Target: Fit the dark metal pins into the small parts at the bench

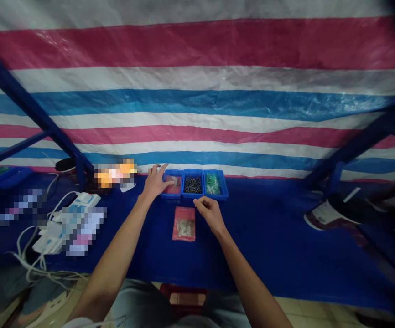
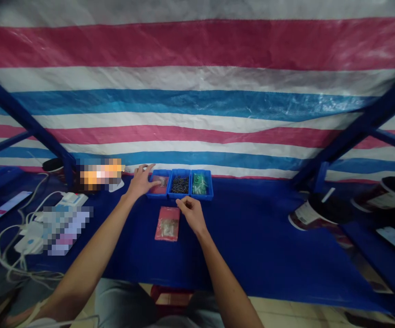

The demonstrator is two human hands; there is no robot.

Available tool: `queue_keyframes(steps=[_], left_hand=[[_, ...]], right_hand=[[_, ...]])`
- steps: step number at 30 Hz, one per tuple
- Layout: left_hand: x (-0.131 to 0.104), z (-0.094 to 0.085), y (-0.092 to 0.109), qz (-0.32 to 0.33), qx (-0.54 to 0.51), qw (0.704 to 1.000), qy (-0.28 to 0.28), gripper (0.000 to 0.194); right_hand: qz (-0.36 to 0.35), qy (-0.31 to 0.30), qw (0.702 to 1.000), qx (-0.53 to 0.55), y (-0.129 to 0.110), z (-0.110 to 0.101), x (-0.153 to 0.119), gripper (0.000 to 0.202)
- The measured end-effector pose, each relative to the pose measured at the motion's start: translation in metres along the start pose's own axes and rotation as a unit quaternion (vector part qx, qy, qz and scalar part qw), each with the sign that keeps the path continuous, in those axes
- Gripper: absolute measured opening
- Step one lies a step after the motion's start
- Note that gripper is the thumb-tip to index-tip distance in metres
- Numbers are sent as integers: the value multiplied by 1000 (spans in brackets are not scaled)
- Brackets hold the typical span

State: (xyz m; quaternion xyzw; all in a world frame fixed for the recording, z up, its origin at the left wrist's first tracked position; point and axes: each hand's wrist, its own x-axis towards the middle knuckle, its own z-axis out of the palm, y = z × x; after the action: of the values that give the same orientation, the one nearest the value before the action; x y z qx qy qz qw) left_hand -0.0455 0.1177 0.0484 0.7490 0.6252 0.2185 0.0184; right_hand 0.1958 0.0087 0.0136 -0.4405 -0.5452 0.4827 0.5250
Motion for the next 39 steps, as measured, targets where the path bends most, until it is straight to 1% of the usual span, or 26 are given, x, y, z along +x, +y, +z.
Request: queue_keyframes(steps=[2, 3, 5, 8, 10, 11, 13, 15, 17, 18, 20, 21, 22, 23, 26, 29, 32, 35, 37, 39], left_hand=[[-4, -5, 3, 35, 13, 999, 1, 63], [-4, -6, 4, 44, 21, 999, -12, 54], [-4, -4, 5, 37, 32, 997, -53, 40], [-1, 2, 4, -5, 41, 994, -101, 36], [-1, 3, 5, -20, 48, 993, -108, 37], [-2, 2, 7, -20, 52, 993, -104, 37], [-6, -2, 13, -5, 54, 996, -74, 37], [-16, -7, 22, 28, 32, 999, -11, 37], [-32, -9, 31, 64, -29, 997, 44, 33], [-42, -9, 34, 73, -71, 993, 58, 29], [-63, -3, 38, 79, -169, 981, 52, 27], [-74, 1, 39, 78, -220, 972, 31, 27], [-84, 6, 39, 65, -270, 961, 21, 27], [-92, 10, 39, 42, -313, 949, 23, 28], [-110, 20, 39, -15, -397, 917, 16, 33], [-116, 21, 41, -30, -437, 899, 1, 36], [-117, 21, 43, -6, -433, 901, -28, 31], [-117, 23, 41, 16, -428, 901, -59, 33], [-118, 24, 39, 11, -441, 895, -67, 36], [-118, 25, 35, -8, -460, 886, -59, 36]], right_hand=[[-12, 7, 999, -40, 4, -2, 1, 40], [-15, 11, 998, -65, 7, -3, 1, 38], [-16, 11, 993, -119, 15, -4, 2, 32], [-26, -14, 979, -204, 25, -6, 2, 22], [-35, -44, 967, -247, 28, -6, 2, 26], [-37, -59, 962, -264, 28, -6, 2, 29], [-41, -78, 954, -286, 28, -5, 2, 27], [-45, -86, 951, -295, 27, -5, 2, 18], [-48, -84, 952, -290, 26, -4, 2, 10], [-49, -79, 955, -283, 25, -4, 2, 7], [-55, -64, 961, -263, 25, -3, 2, 3], [-58, -58, 965, -251, 24, -3, 2, 3], [-59, -53, 969, -235, 23, -2, 3, 4], [-57, -48, 974, -216, 22, -2, 3, 7], [-39, -43, 989, -133, 18, -1, 3, 13], [-26, -51, 997, -46, 15, 0, 2, 19], [-21, -48, 999, 3, 14, 2, 1, 23], [-11, -40, 999, 21, 15, 3, 0, 26], [-4, -46, 998, 31, 15, 4, -1, 28], [-7, -72, 997, 19, 15, 5, -1, 33]])
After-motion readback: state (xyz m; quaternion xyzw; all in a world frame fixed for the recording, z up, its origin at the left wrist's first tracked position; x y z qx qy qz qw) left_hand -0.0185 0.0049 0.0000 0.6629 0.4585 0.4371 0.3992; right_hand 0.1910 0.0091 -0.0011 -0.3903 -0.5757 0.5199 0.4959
